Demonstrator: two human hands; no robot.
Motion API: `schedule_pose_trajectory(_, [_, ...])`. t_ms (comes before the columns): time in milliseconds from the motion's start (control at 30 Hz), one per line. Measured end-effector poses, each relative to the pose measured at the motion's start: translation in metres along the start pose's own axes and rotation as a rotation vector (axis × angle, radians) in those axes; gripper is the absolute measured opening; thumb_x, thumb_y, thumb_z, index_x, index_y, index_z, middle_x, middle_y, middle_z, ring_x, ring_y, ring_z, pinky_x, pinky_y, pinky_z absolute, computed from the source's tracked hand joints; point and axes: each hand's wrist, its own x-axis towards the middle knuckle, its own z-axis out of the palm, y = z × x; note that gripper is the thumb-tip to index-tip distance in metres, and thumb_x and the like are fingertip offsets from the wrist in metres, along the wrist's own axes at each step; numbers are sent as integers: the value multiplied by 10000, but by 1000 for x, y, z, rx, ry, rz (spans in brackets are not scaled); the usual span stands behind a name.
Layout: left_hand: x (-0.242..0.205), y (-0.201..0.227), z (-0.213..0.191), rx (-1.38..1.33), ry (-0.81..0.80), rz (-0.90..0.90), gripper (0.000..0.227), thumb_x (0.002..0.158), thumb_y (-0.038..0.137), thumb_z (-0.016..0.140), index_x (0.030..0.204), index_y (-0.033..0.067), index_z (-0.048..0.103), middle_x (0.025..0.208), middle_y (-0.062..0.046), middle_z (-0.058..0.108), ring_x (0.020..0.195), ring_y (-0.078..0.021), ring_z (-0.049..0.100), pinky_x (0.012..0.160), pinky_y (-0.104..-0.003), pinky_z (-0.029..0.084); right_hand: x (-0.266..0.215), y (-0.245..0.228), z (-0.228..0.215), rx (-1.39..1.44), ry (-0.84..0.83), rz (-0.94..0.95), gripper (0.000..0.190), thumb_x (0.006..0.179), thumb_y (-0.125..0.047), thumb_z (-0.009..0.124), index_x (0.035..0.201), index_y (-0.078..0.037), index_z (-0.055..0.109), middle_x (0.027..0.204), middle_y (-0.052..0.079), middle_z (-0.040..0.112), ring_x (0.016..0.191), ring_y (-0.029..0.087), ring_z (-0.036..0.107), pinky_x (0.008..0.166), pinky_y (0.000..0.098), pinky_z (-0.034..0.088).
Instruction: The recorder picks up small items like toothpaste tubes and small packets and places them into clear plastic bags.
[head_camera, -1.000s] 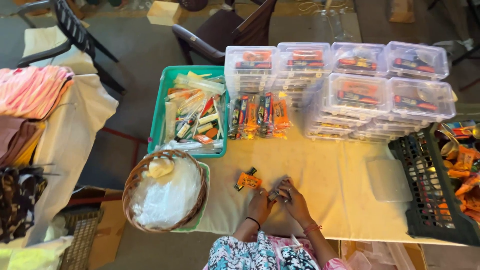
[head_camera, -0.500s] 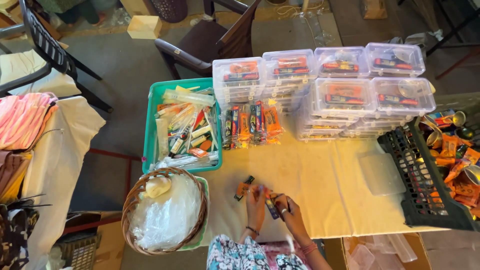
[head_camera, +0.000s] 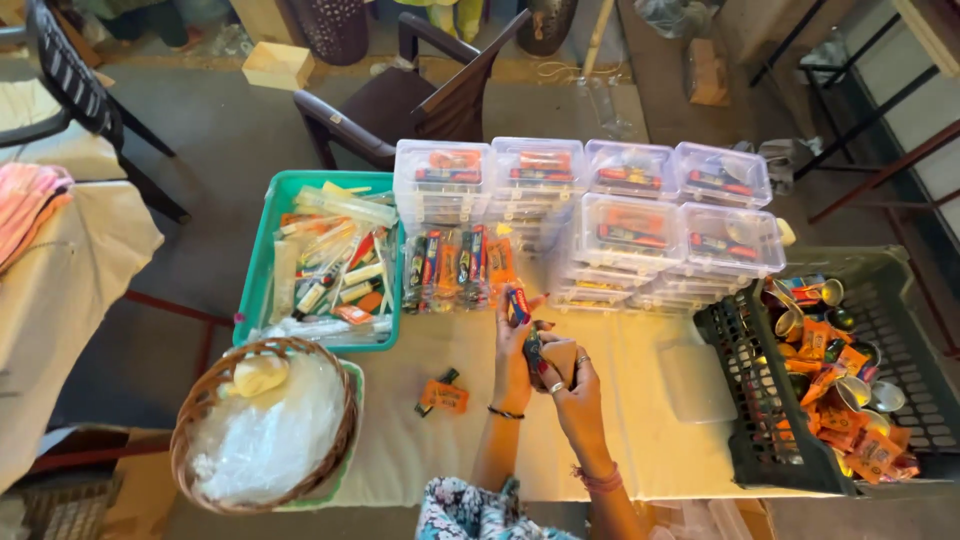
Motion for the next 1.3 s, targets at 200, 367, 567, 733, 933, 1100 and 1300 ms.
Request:
schedule_pose_trajectory(200, [-28, -8, -32, -432, 14, -136, 588, 977, 179, 520, 1544, 261, 389, 1410, -190, 598, 983, -221, 685, 926, -384, 558, -37, -9, -3, -168, -92, -229, 87, 967, -69, 629, 1034, -16, 645, 1126, 66, 707, 922, 133, 631, 829, 272, 543])
schedule_pose_trajectory(367, [-29, -7, -56, -745, -20, -289, 573, 1000, 125, 482, 1555, 22, 380, 1494, -223, 520, 1226, -330, 636, 1086, -423, 486, -39, -39, 13, -292, 39, -512, 154, 1070, -102, 526, 1032, -21, 651, 1181, 112, 692, 1126, 211, 614, 991, 318, 482])
schedule_pose_trajectory(567, [1, -33, -108, -613, -124, -312, 562, 1005, 150, 467, 1562, 99, 419, 1551, -195, 488, 1338, -315, 566, 1151, -448, 441, -46, -15, 38, -622, -74, -646, 213, 1003, -73, 540, 1174, -37, 661, 1366, 185, 589, 1330, 353, 567, 1126, 400, 435])
schedule_pose_trajectory(733, [5, -23, -110, -658, -133, -318, 536, 1025, 172, 433, 1559, 150, 395, 1588, -191, 447, 1365, -305, 535, 1162, -469, 429, -51, 6, 43, -701, -206, -400, 463, 960, -136, 593, 1417, -70, 565, 1494, 158, 534, 1390, 367, 521, 1123, 415, 437])
schedule_pose_trajectory(933, [-2, -30, -83, -294, -225, -309, 518, 1087, 241, 367, 1585, 98, 382, 1592, -186, 442, 1391, -308, 502, 1145, -443, 409, 2, 24, 22, -605, -245, -464, 515, 1008, -171, 585, 1490, -25, 480, 1603, 201, 417, 1498, 377, 380, 1202, 423, 294])
schedule_pose_trajectory(1100, [20, -34, -101, -470, -125, -339, 502, 1074, 236, 409, 1554, 97, 455, 1557, -162, 484, 1422, -302, 490, 1163, -425, 438, 13, 15, 29, -579, -220, -440, 570, 1002, -169, 578, 1528, -30, 408, 1612, 203, 385, 1520, 345, 340, 1203, 408, 276])
schedule_pose_trajectory(1300, [53, -25, -151, -513, -119, -340, 469, 1057, 215, 459, 1525, 219, 475, 1565, -116, 493, 1430, -289, 490, 1120, -486, 420, -26, 10, 54, -685, -317, -360, 464, 950, -193, 665, 1403, -131, 591, 1527, 138, 541, 1463, 292, 481, 1155, 378, 426])
